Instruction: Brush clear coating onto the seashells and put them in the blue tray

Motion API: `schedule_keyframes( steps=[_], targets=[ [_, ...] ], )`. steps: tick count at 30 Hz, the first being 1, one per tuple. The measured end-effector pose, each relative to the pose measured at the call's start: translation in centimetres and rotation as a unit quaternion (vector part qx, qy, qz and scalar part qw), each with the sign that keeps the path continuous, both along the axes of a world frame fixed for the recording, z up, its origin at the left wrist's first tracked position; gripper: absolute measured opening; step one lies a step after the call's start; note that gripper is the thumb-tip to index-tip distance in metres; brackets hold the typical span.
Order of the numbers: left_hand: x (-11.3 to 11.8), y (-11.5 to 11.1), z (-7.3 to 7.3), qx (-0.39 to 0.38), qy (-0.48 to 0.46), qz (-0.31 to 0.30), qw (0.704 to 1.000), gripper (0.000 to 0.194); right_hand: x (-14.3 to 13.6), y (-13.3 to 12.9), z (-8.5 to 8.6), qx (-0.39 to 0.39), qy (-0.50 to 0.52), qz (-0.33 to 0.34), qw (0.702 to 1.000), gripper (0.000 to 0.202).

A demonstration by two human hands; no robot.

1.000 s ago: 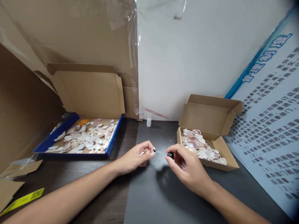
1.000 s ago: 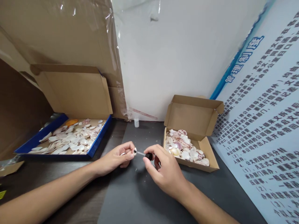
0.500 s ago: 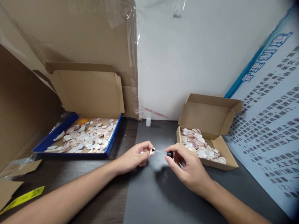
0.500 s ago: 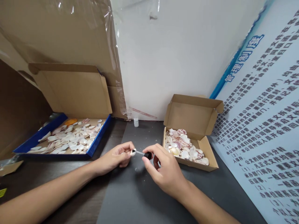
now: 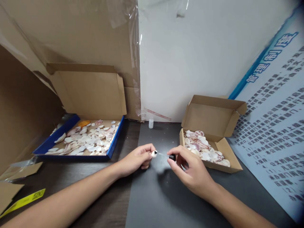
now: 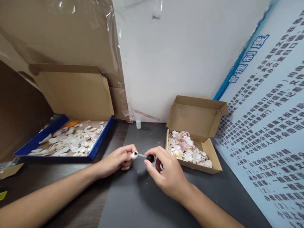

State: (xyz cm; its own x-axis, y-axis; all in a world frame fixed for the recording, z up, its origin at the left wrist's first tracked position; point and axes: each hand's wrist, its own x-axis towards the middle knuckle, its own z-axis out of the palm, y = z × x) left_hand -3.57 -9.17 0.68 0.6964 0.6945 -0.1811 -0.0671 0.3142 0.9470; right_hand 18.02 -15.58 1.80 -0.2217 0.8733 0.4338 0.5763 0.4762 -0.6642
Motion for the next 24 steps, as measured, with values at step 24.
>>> schedule_keyframes(
  steps=[24],
  targets=[
    [-0.10, 0.18, -0.22, 0.006, -0.004, 0.000, 1.000, 0.021, -0.04, -0.10, 0.04, 0.001, -0.028, 0.027, 0.999, 0.008]
  ],
)
